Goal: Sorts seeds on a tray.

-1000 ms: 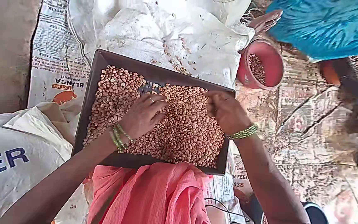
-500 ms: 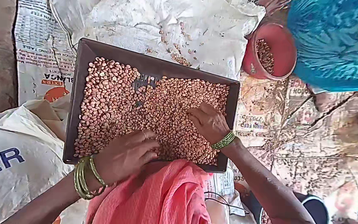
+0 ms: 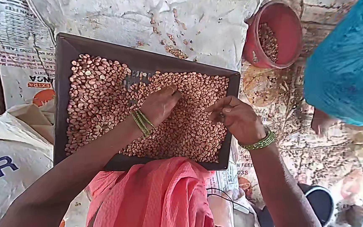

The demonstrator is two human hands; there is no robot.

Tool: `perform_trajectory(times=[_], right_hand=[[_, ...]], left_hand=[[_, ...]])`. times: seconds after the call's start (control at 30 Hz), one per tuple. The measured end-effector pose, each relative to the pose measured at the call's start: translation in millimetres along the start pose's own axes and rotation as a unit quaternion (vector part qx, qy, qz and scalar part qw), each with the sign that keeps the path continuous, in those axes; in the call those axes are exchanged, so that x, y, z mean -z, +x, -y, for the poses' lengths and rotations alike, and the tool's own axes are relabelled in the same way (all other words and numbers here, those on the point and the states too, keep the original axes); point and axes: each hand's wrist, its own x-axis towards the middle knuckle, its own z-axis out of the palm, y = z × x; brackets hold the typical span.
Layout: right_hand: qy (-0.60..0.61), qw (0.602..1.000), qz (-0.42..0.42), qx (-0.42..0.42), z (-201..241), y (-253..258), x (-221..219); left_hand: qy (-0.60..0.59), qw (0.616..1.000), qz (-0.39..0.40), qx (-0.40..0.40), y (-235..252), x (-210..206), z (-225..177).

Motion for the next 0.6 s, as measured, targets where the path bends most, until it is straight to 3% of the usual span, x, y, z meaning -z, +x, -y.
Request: perform_trajectory(times=[0.07, 0.13, 0.2, 0.27, 0.37, 0.4, 0.47, 0.53, 0.6], right_hand=[[-0.068, 0.998, 0.005, 0.004, 0.7, -1.1, -9.4], [-0.234, 0.971, -0.018, 0.042, -2.1, 0.5, -21.4], [-0.412, 0.901, -0.029, 0.13, -11.7, 4.9, -30.3], [-0.523, 0.831, -0.034, 0.188, -21.5, 10.3, -38.5], [-0.574, 0.785, -0.034, 0.23, -32.2, 18.0, -43.5], [-0.561, 0.796, -0.034, 0.226, -31.4, 17.7, -43.9], [-0.473, 0.865, -0.04, 0.161, -21.1, 13.3, -41.7], [-0.295, 0.952, -0.05, 0.069, -9.7, 7.0, -33.6], [-0.092, 0.995, -0.039, 0.015, -4.1, 3.5, -22.6]], left_hand=[[-0.003, 0.999, 0.011, 0.033, -1.9, 4.1, 0.6], [0.001, 0.996, 0.037, 0.08, -8.4, 13.8, 2.5], [-0.015, 0.989, 0.067, 0.134, -17.8, 26.9, 7.1], [-0.034, 0.986, 0.047, 0.156, -31.6, 37.6, 15.6], [-0.041, 0.984, 0.0, 0.171, -50.1, 52.3, 25.3], [-0.045, 0.983, -0.006, 0.175, -55.2, 56.0, 26.4], [-0.052, 0.982, -0.005, 0.183, -61.7, 61.4, 26.0], [-0.045, 0.984, -0.006, 0.173, -63.4, 60.9, 22.5], [-0.032, 0.988, -0.003, 0.149, -57.4, 52.3, 19.8]])
